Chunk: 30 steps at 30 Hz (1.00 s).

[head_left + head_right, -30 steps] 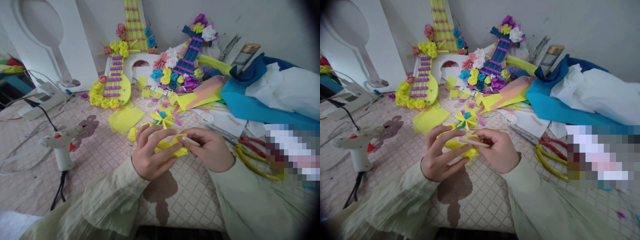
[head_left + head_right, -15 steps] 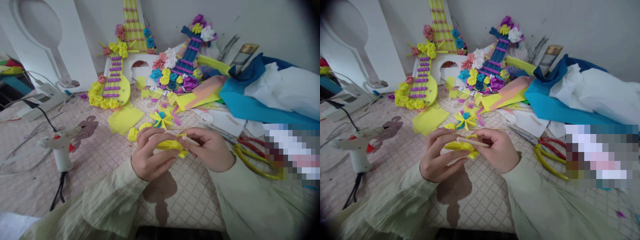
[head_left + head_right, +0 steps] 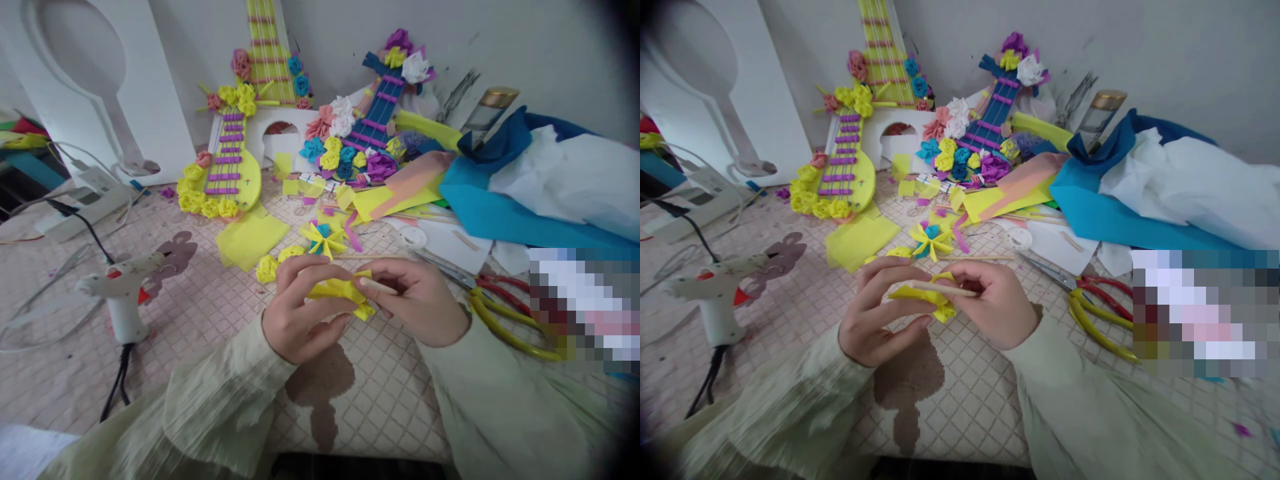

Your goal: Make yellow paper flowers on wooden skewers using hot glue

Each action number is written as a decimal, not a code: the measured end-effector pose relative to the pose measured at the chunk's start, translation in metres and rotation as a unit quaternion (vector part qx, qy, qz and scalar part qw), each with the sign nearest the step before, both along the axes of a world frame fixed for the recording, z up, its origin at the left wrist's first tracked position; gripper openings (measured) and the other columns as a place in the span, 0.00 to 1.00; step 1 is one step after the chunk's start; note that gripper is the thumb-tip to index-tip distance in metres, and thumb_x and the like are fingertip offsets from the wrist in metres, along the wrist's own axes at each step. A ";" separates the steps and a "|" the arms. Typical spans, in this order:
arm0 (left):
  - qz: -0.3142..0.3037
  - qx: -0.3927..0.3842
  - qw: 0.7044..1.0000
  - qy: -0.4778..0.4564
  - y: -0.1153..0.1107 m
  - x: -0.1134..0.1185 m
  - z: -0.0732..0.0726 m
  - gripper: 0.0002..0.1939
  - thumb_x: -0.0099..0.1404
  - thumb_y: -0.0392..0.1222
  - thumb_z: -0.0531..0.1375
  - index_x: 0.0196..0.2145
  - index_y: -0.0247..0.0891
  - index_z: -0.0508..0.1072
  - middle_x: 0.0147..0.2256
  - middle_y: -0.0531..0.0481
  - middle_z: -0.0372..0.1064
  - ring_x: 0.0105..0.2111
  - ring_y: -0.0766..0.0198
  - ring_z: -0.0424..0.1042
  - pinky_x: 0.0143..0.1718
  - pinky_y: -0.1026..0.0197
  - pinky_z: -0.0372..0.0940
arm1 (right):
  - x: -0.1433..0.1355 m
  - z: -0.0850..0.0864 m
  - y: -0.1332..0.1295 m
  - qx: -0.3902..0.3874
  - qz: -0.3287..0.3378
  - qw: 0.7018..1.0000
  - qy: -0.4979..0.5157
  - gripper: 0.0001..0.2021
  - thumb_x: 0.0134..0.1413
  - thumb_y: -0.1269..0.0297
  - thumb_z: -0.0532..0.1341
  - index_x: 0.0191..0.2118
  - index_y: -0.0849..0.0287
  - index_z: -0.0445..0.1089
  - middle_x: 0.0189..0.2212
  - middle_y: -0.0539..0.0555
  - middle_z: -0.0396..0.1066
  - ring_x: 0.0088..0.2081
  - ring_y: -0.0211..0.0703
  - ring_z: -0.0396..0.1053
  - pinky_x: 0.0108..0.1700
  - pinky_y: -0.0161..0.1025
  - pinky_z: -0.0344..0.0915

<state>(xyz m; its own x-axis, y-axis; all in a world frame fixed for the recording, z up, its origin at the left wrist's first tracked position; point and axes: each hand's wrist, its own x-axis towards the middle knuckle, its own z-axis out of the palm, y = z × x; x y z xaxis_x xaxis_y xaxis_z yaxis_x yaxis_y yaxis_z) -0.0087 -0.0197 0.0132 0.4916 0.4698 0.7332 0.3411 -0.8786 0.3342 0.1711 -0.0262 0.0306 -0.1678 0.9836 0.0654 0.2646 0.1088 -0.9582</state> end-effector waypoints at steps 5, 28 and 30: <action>-0.016 -0.284 0.937 -0.203 0.002 0.000 -0.004 0.09 0.59 0.40 0.55 0.37 0.39 0.72 0.39 0.45 0.69 0.42 0.59 0.67 0.46 0.53 0.61 | -0.002 0.001 -0.001 -0.017 0.019 1.000 -0.004 0.02 0.43 0.67 0.61 0.26 0.58 0.70 0.14 0.44 0.60 0.14 0.28 0.54 0.14 0.27 0.52; -0.155 -0.662 0.614 -0.402 0.012 -0.004 0.003 0.24 0.63 0.47 0.45 0.33 0.30 0.76 0.35 0.42 0.75 0.39 0.57 0.72 0.46 0.56 0.61 | 0.017 0.012 0.002 -0.036 0.123 0.987 -0.101 0.08 0.48 0.61 0.59 0.27 0.60 0.70 0.14 0.44 0.60 0.14 0.27 0.53 0.14 0.28 0.51; -0.150 -0.657 0.613 -0.414 0.013 -0.005 0.002 0.24 0.63 0.47 0.44 0.33 0.30 0.76 0.35 0.42 0.75 0.40 0.57 0.72 0.47 0.55 0.60 | 0.023 0.013 0.005 -0.032 0.122 0.980 -0.151 0.09 0.48 0.59 0.58 0.27 0.60 0.70 0.15 0.45 0.62 0.14 0.28 0.54 0.15 0.29 0.52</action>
